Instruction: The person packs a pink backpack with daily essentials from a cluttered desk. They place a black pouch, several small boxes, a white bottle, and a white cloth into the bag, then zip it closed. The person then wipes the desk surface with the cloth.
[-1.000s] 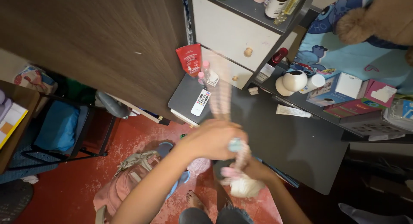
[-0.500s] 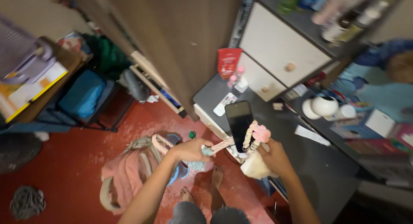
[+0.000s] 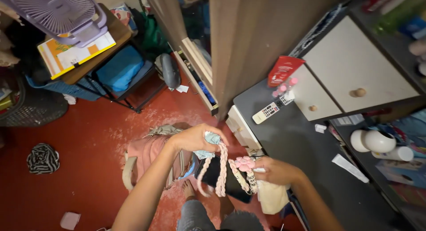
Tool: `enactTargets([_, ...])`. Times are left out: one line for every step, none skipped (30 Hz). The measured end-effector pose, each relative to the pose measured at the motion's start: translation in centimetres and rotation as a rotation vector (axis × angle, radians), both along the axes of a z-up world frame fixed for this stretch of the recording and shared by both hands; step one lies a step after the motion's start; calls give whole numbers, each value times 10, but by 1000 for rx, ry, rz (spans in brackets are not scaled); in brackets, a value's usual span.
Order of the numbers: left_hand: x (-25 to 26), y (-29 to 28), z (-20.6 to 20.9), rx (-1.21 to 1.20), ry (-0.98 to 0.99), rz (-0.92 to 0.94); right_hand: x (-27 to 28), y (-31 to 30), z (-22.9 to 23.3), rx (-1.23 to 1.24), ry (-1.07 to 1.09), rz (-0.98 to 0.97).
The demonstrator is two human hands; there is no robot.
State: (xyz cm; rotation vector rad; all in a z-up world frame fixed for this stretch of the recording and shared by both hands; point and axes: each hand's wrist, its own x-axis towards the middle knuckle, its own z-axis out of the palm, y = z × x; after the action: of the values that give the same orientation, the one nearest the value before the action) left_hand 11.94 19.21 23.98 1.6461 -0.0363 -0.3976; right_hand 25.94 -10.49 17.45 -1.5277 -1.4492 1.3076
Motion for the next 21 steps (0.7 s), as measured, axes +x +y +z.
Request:
enactTargets([-2, 6, -7, -35, 36, 4, -1, 5, -1, -140, 3, -3])
enactTargets([-4, 12, -14, 10, 46, -17, -3, 9, -4, -280, 5, -3])
enactTargets([-4, 19, -22, 56, 57, -44, -6, 12, -11, -420, 9, -5])
enactTargets([-5, 25, -30, 103, 68, -70, -6, 13, -21, -336, 100, -9])
enactTargets([-5, 33, -38, 199, 120, -95, -8, 13, -34, -251, 195, -14])
enactTargets([-4, 43, -47, 296, 171, -121, -8, 10, -50, -166, 289, -18])
enactTargets([-2, 50, -57, 392, 219, -154, -9, 2, -66, -136, 249, -39])
enactTargets([-2, 56, -68, 380, 229, -175, -9, -9, -83, -106, 208, -61])
enactTargets([-3, 63, -79, 372, 242, -198, -12, -16, -103, -72, 170, -84])
enactTargets([-3, 69, -91, 365, 255, -221, -20, -23, -123, -120, 314, -190])
enactTargets([0, 65, -106, 167, 254, -220, -33, -31, -142, -169, 458, -301])
enactTargets([2, 55, -122, -31, 255, -217, -45, -34, -161, -216, 604, -411])
enactTargets([-2, 44, -137, -230, 261, -208, -56, -31, -178, -160, 654, -563])
enactTargets([-13, 32, -151, -284, 319, -185, -67, -28, -191, -103, 702, -716])
enactTargets([-18, 20, -162, -330, 370, -167, -73, -23, -199, -35, 740, -872])
enactTargets([-22, 11, -171, -327, 376, -130, -76, -16, -203, -64, 699, -984])
enactTargets([-26, 2, -179, -325, 385, -100, -80, -9, -205, -98, 660, -1102])
enactTargets([-25, -4, -186, -323, 395, -70, -83, -1, -204, -136, 620, -1219])
enactTargets([-21, -6, -192, -184, 353, -63, -85, 5, -202, -162, 678, -1291])
enactTargets([-16, -7, -197, -46, 306, -57, -88, 6, -198, -187, 737, -1364])
enactTargets([-10, -10, -201, 87, 255, -52, -90, 4, -195, -214, 794, -1437])
